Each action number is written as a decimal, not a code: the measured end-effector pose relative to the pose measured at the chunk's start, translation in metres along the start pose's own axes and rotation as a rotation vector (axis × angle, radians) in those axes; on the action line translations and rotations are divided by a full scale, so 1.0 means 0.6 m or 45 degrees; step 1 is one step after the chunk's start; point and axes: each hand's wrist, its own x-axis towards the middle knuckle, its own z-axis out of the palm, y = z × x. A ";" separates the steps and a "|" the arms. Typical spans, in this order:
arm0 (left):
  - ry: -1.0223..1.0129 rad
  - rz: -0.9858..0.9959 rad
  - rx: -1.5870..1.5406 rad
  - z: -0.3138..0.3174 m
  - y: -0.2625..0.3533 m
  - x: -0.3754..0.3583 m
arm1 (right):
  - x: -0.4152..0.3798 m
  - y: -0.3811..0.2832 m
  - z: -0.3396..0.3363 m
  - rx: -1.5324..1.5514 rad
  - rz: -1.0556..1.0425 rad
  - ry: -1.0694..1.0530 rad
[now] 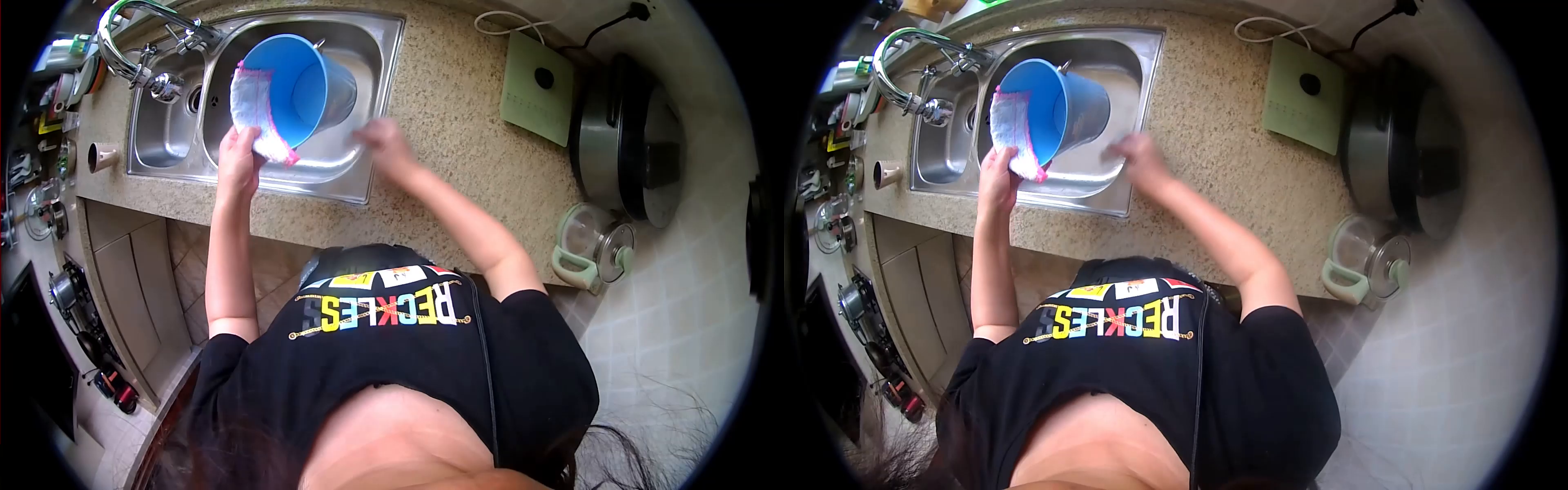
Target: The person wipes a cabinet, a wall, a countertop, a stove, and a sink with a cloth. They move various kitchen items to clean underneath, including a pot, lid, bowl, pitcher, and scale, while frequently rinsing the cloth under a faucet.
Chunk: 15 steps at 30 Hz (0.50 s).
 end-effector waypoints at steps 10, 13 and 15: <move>-0.246 0.117 0.320 0.158 0.083 0.092 | 0.114 0.235 -0.213 -0.388 0.939 0.602; -0.347 0.148 0.418 0.220 0.074 0.133 | 0.062 0.141 -0.104 -0.361 0.637 0.417; -0.421 0.116 0.491 0.244 0.047 0.192 | 0.036 0.083 -0.029 -0.495 0.554 0.068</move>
